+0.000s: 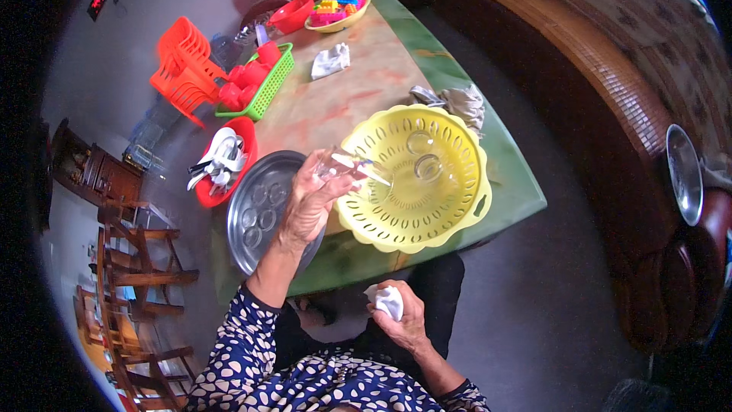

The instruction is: The person sits at a table and wipes small clear glasses with a white cloth. They pick up each glass from a silver tray, wipe the exterior and interior surfaces, and place the cleaned glass into a yellow plastic basket. The process is repeated for multiple glasses.

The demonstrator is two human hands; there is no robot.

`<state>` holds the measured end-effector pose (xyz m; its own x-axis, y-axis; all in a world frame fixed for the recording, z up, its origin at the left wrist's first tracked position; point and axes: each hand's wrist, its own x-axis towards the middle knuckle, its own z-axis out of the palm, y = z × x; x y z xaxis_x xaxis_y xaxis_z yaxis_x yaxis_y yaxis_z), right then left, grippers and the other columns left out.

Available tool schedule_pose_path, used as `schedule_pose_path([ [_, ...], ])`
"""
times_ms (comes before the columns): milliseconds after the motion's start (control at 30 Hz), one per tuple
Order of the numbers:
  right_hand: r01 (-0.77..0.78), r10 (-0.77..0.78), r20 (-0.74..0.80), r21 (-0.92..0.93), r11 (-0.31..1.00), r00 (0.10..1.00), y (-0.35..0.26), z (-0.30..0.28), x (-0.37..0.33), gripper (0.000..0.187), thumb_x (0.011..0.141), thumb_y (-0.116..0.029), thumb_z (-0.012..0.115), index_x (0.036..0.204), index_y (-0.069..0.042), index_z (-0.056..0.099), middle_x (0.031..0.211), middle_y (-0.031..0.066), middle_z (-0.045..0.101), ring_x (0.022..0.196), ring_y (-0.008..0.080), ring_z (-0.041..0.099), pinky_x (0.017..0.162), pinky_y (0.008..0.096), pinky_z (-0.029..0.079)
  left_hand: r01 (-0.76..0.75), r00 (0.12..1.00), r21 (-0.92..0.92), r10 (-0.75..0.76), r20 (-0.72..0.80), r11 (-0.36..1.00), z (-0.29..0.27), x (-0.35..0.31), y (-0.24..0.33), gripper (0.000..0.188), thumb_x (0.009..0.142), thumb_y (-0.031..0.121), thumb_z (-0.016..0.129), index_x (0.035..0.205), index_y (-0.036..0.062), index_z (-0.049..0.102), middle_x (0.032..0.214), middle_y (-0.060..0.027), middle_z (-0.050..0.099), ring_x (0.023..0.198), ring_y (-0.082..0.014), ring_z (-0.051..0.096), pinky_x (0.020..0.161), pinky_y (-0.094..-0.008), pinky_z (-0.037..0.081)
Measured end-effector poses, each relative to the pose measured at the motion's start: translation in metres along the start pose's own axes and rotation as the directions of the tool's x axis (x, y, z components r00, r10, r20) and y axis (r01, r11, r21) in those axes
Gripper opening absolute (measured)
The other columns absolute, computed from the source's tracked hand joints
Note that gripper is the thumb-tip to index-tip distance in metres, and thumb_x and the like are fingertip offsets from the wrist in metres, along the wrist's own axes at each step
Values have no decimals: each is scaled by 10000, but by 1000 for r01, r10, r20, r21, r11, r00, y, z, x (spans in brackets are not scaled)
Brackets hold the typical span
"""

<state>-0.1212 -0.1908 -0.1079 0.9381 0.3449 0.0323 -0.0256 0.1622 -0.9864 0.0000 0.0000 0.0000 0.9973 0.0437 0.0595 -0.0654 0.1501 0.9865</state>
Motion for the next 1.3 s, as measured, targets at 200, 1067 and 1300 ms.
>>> schedule_pose_path([
  [200,61,-32,-162,173,983,986,-35,6,-10,566,730,-248,667,1198,-42,424,1010,96,555,890,198,591,757,304,492,50,999,-556,-39,33,830,-11,-75,9,436,858,181,651,1249,123,468,1061,-102,587,994,-275,600,831,-472,531],
  [1067,69,-57,-43,353,933,997,-69,98,21,308,886,-120,574,1167,-18,498,961,30,577,849,90,528,740,233,462,16,986,-378,-78,-148,926,-4,-198,-18,748,886,605,436,1375,55,303,1321,-108,440,1208,-223,454,993,-380,393],
  [1300,293,-293,13,-77,953,956,-69,101,0,322,836,-100,582,1135,8,530,1100,168,558,993,268,565,870,335,447,-123,939,-139,70,-336,983,-7,-202,-11,607,941,496,426,1322,41,299,1208,-98,487,1107,-182,486,953,-320,390],
])
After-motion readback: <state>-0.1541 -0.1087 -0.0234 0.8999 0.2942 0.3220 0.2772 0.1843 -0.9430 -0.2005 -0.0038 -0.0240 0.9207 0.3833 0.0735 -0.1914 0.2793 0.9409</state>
